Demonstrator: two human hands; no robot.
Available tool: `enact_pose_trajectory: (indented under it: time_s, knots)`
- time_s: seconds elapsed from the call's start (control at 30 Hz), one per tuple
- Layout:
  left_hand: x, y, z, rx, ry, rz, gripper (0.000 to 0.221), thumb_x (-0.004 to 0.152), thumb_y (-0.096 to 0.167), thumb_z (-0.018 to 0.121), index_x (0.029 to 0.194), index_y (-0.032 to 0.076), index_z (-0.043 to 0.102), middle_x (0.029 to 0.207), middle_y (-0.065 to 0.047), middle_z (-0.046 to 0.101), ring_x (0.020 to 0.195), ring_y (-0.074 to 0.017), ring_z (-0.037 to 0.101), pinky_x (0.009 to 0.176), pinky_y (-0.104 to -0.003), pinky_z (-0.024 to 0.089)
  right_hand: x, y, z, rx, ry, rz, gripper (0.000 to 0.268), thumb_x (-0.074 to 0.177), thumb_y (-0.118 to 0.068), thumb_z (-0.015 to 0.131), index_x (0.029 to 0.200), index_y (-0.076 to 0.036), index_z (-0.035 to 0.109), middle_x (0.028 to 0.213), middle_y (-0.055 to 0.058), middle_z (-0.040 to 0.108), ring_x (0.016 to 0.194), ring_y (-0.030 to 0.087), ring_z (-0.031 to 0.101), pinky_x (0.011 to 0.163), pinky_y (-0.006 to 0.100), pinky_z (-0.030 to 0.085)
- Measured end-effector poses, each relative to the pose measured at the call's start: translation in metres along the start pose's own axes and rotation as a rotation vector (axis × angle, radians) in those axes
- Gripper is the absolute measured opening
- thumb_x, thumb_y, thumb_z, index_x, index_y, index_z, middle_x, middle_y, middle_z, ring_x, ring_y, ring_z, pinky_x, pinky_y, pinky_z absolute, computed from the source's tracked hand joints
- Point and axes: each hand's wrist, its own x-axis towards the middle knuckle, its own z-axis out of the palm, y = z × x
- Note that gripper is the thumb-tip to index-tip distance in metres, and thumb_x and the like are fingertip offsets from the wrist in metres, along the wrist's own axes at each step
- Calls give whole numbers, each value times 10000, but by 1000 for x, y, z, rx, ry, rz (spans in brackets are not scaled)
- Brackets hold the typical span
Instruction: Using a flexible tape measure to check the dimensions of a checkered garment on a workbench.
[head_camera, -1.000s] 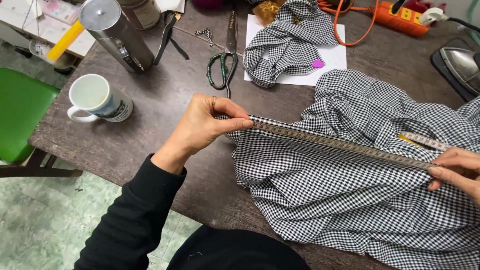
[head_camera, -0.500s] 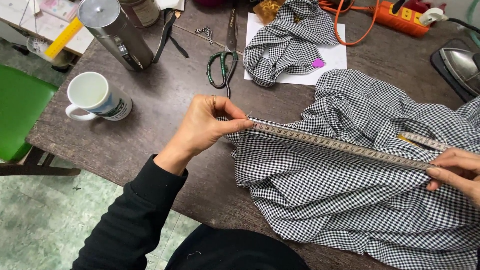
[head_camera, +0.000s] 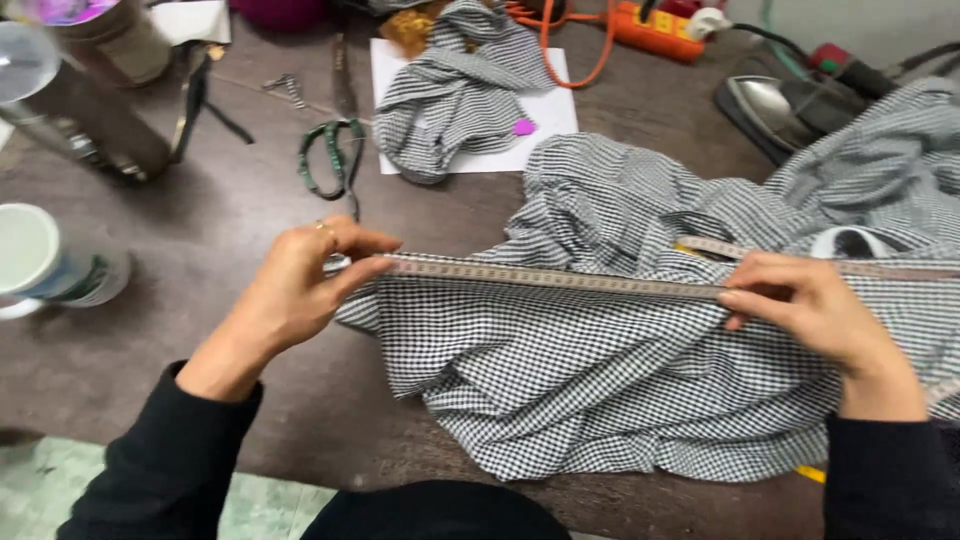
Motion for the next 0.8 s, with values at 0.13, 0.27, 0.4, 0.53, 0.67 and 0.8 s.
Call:
enact_pose_trajectory:
  time_s: [0.13, 0.27, 0.4, 0.53, 0.67, 0.8]
  knots:
    - [3, -5, 3, 12, -55, -142, 118, 858, 181, 678, 931, 100, 725, 850, -26, 688, 791, -156, 634, 706, -312, 492, 1, -2, -1, 121, -47, 91, 103, 781, -32, 693, 783, 35, 772, 774, 117, 686, 620, 214, 726, 627, 286, 617]
    - [9, -5, 6, -44, -72, -272, 105, 862, 222, 672, 873, 126, 712, 827, 9, 662, 792, -127, 598, 716, -300, 461, 7, 9, -4, 141, -56, 104, 100, 768, -30, 706, 772, 34, 782, 770, 115, 694, 625, 204, 716, 651, 291, 606]
    - [22, -10, 22, -119, -43, -194, 111, 876, 219, 645, 894, 121, 695, 824, 9, 614, 806, -132, 578, 757, -297, 448, 17, 15, -18, 234, -6, 191, 105, 783, 23, 691, 781, 87, 774, 834, 149, 657, 593, 266, 726, 671, 327, 609]
    - [41, 5, 37, -244, -8, -218, 68, 888, 182, 627, 890, 118, 651, 869, 9, 621, 763, -111, 554, 688, -262, 450, 48, 13, -33, 19, 5, 280, 123, 803, -37, 699, 824, 35, 796, 689, 137, 725, 682, 227, 700, 755, 331, 558]
    - [53, -1, 51, -168, -12, -452, 115, 894, 224, 607, 870, 124, 657, 770, 46, 643, 620, -81, 536, 586, -273, 436, 104, 19, -27, -550, -144, 391, 305, 830, -300, 676, 1104, -180, 739, 1086, 15, 691, 941, 186, 664, 824, 325, 513]
    - [53, -8, 48, -318, 92, -482, 157, 797, 154, 735, 868, 15, 718, 711, -140, 713, 668, -207, 676, 604, -320, 551, 179, -1, 33, -519, 102, 22, 194, 842, -268, 699, 945, -105, 716, 930, 174, 687, 958, 424, 648, 851, 486, 489]
